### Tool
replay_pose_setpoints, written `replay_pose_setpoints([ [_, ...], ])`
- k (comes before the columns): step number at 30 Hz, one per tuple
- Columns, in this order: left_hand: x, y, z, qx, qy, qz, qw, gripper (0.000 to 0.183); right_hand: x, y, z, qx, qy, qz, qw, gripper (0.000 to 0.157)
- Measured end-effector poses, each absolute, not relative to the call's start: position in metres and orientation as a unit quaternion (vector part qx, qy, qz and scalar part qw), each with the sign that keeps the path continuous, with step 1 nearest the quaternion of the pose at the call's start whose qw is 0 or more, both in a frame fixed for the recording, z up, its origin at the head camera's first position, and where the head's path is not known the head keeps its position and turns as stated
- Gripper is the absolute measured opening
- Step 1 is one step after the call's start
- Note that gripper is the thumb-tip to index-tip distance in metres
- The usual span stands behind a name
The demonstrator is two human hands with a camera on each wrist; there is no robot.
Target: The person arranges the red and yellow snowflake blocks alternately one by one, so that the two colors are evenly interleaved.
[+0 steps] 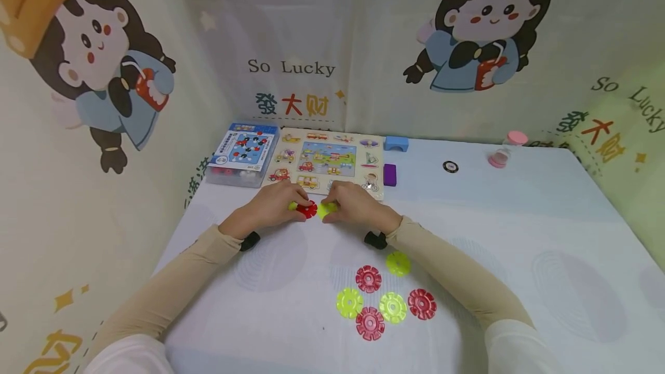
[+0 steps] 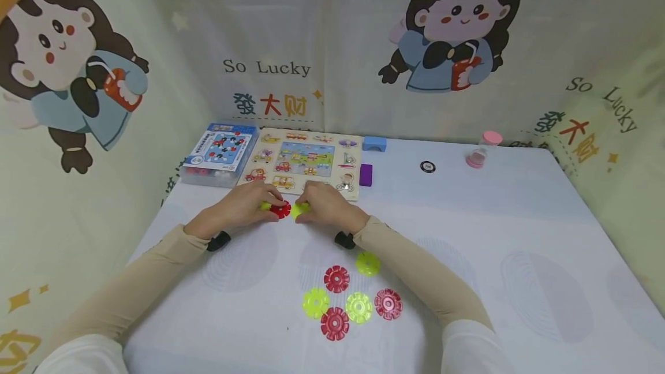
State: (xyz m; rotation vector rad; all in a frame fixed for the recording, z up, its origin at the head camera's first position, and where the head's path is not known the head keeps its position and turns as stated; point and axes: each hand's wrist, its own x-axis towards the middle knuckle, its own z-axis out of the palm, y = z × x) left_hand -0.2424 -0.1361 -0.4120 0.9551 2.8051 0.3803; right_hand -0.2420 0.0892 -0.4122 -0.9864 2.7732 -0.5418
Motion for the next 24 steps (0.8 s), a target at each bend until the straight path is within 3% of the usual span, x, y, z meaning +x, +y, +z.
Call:
replay_pose_setpoints([
  [10,-0.24,-0.135,-0.409,0.317,0.937,0.126,0.074,0.038,-0.229,0.099,-0.41,-0.339,0.918,-0.198,0.057,0.053],
  [13,-0.24,-0.134,-0.409,0.316,0.937,0.127,0.076,0.04,-0.21,0.109,-0.406,-0.353,0.913,-0.195,0.069,0.05],
  [20,-0.239,-0.121,-0.407,0.342,0.927,0.129,0.084,0.046,-0.148,0.141,-0.395,-0.424,0.881,-0.132,0.166,0.047],
  [24,-0.242,-0.111,-0.41,0.361,0.92,0.126,0.088,0.047,-0.126,0.158,-0.392,-0.438,0.878,-0.099,0.166,0.046],
])
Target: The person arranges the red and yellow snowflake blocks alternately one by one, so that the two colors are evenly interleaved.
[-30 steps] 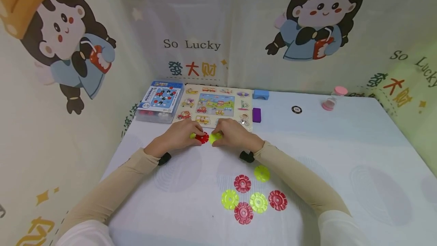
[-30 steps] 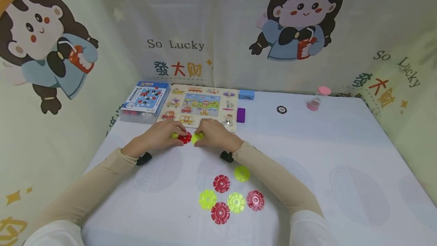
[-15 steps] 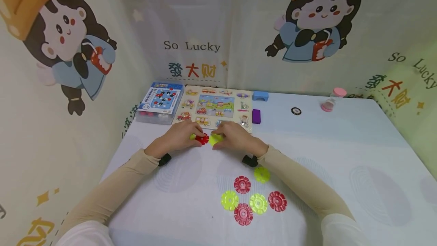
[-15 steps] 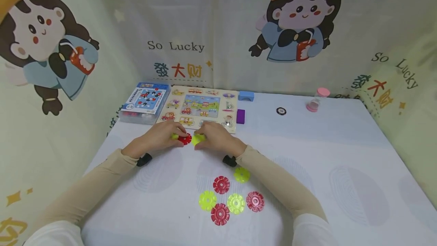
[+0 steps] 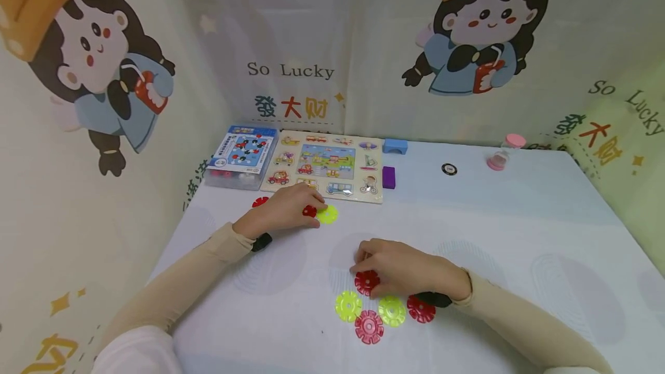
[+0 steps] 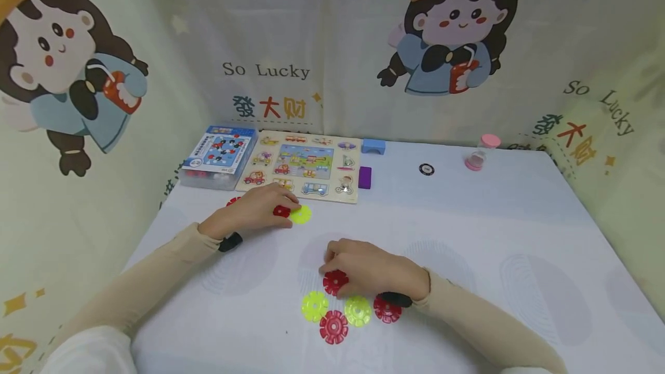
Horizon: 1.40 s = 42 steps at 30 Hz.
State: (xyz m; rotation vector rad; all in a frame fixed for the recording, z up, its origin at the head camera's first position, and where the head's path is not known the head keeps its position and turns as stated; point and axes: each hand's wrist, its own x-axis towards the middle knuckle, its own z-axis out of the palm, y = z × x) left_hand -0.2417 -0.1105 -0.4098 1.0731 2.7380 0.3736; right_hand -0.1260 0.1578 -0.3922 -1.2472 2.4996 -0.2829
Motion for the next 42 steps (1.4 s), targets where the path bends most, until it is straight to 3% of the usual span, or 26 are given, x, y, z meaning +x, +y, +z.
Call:
replay_pose_setpoints([
  [7,-0.242,-0.102,-0.412,0.362,0.921,0.114,0.083,0.045,-0.115,0.168,-0.4,-0.446,0.878,-0.104,0.139,0.041],
  [24,-0.243,-0.099,-0.412,0.355,0.924,0.115,0.081,0.044,-0.125,0.164,-0.398,-0.463,0.869,-0.128,0.121,0.035],
  [42,-0.242,-0.097,-0.41,0.361,0.922,0.116,0.082,0.041,-0.239,0.144,-0.41,-0.378,0.911,-0.161,0.044,0.033],
])
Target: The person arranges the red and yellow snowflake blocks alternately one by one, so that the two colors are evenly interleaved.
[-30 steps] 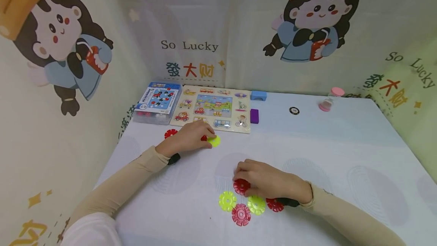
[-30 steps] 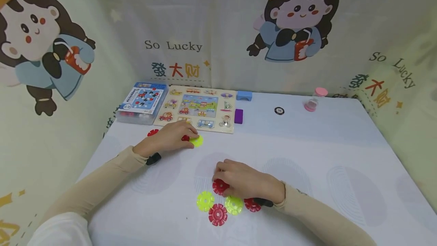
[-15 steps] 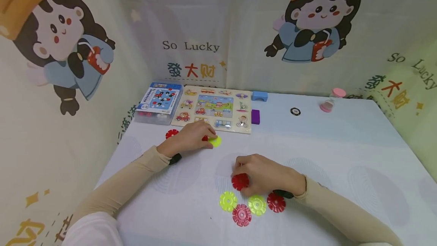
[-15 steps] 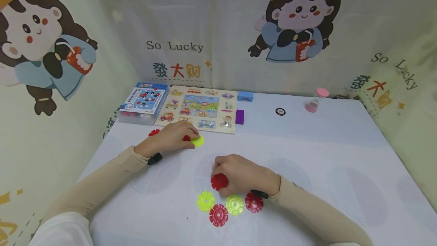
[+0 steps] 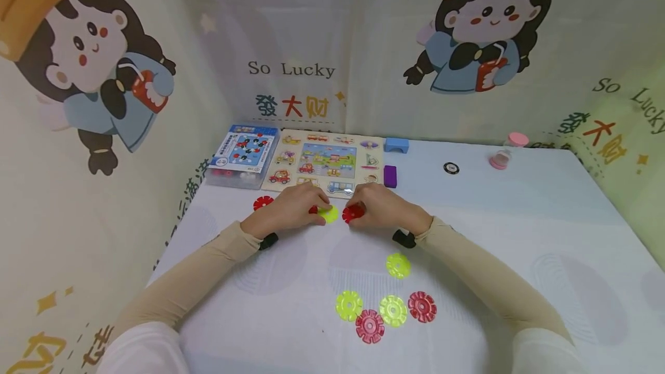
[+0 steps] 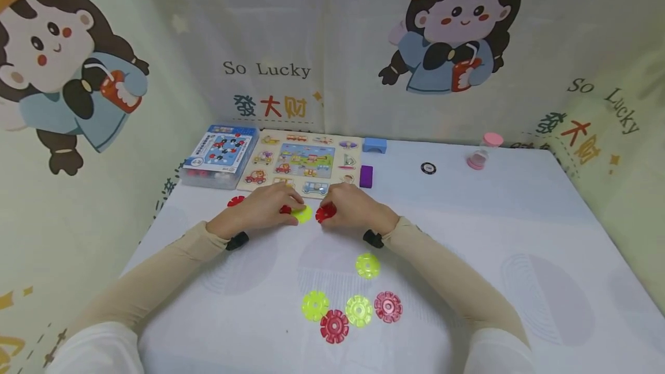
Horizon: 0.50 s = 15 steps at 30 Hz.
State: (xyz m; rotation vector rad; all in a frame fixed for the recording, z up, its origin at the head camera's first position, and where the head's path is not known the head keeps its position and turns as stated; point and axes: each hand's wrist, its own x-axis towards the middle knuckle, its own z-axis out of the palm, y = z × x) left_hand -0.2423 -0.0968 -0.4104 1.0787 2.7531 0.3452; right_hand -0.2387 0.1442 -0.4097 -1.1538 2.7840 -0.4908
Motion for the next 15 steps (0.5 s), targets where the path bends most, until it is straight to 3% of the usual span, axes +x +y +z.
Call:
replay_pose_setpoints([
  [15,-0.244,-0.095,-0.412,0.362,0.923,0.106,0.075,0.04,-0.227,0.136,-0.411,-0.349,0.926,-0.138,0.034,0.043],
])
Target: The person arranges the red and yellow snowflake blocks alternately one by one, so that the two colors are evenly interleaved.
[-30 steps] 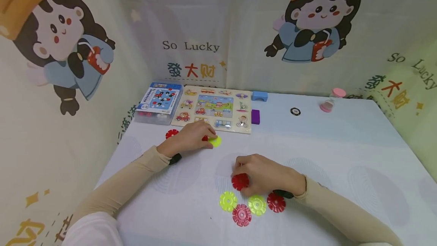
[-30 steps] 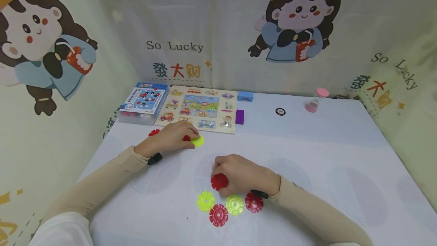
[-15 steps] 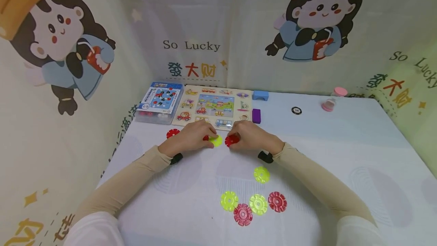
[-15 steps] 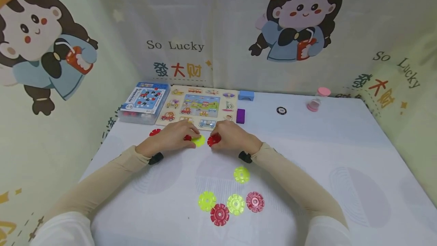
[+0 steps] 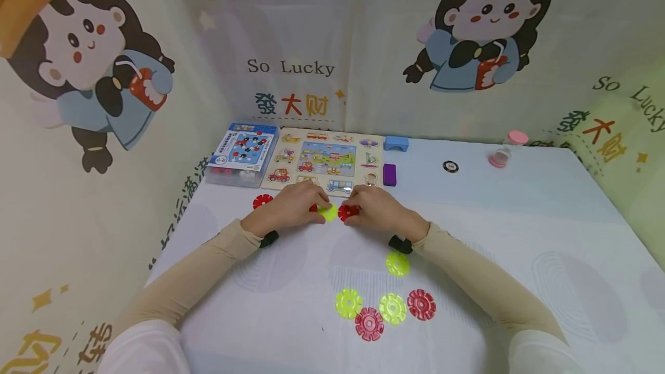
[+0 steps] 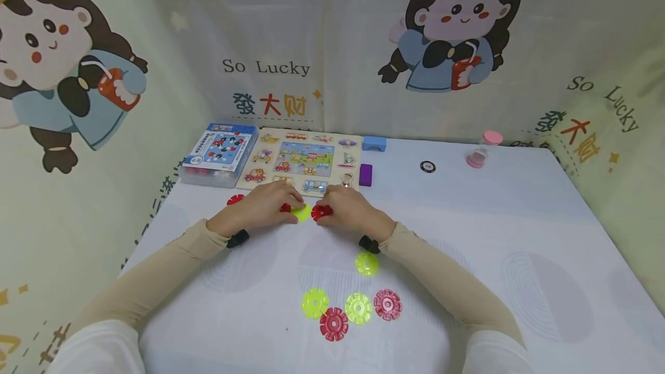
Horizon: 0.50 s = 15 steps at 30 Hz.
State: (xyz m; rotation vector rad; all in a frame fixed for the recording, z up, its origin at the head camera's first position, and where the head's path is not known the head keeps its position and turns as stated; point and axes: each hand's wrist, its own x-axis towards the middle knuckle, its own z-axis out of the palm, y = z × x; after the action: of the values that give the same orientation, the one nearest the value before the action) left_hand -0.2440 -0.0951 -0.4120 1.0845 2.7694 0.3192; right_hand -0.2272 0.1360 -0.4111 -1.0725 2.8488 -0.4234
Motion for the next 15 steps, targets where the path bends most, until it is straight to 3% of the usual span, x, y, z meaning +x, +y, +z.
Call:
replay_pose_setpoints([
  [7,-0.243,-0.092,-0.408,0.366,0.921,0.103,0.082,0.041,-0.197,0.136,-0.409,-0.355,0.926,-0.128,0.013,0.049],
  [15,-0.244,-0.078,-0.408,0.392,0.91,0.109,0.079,0.043,-0.117,0.13,-0.401,-0.483,0.864,-0.105,0.094,0.046],
])
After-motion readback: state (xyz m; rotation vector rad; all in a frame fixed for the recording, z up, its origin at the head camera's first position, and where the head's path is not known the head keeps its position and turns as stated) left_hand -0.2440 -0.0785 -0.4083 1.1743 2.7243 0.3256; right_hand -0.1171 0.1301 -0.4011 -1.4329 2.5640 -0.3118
